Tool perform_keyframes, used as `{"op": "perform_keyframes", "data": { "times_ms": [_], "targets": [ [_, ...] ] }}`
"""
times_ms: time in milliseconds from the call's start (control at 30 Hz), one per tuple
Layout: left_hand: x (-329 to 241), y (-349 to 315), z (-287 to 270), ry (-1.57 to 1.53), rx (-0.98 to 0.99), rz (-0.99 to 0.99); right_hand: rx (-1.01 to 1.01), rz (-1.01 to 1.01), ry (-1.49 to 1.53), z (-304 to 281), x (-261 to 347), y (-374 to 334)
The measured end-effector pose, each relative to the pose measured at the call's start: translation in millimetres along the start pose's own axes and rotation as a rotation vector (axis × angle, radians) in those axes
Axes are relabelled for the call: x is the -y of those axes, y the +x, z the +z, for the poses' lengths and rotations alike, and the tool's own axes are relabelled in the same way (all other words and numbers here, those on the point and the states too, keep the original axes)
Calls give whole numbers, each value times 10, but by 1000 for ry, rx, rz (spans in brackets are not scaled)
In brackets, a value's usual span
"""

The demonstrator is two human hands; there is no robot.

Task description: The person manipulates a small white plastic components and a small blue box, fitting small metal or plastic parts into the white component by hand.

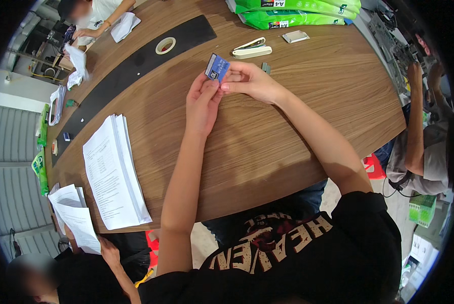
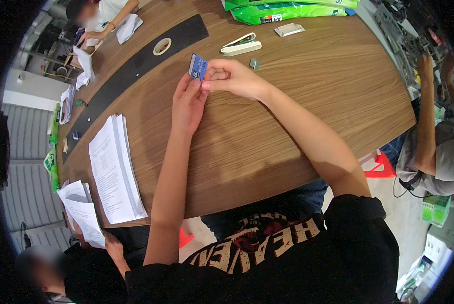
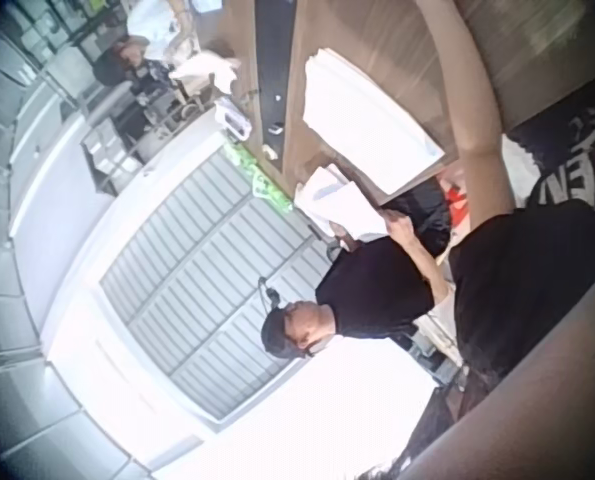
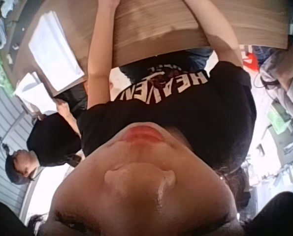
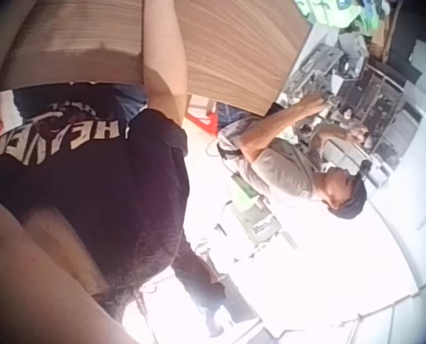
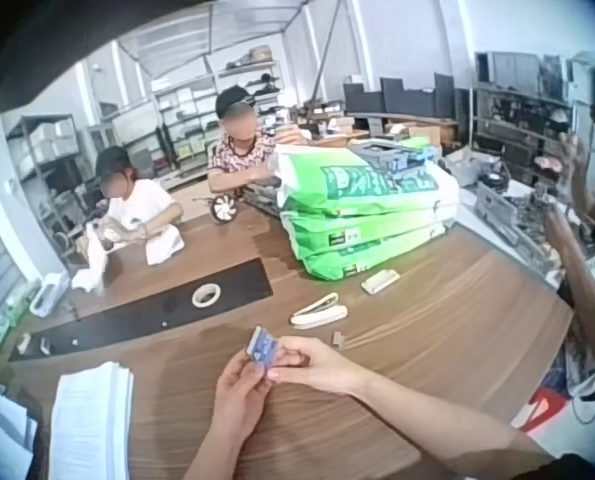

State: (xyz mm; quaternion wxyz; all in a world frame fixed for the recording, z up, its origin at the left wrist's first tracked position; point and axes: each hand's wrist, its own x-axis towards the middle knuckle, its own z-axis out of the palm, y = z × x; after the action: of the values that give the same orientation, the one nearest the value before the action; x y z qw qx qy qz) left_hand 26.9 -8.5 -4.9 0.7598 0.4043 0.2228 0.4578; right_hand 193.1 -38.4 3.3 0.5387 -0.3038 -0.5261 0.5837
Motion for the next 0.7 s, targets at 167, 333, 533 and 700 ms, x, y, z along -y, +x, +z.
{"op": "perform_keyframes", "data": {
  "times_ms": [167, 333, 533, 700],
  "targets": [
    [-19, 8, -24, -103, 45, -101, 17, -27, -33, -25, -13, -4],
    [-31, 4, -70, -167, 106, -140, 73, 27, -67, -30, 76, -22],
    [-23, -14, -69, -177, 103, -118, 55, 26, -46, 12, 120, -43],
    [-14, -25, -17, -100, 72, -55, 12, -71, -127, -75, 6, -4]
  ]
}}
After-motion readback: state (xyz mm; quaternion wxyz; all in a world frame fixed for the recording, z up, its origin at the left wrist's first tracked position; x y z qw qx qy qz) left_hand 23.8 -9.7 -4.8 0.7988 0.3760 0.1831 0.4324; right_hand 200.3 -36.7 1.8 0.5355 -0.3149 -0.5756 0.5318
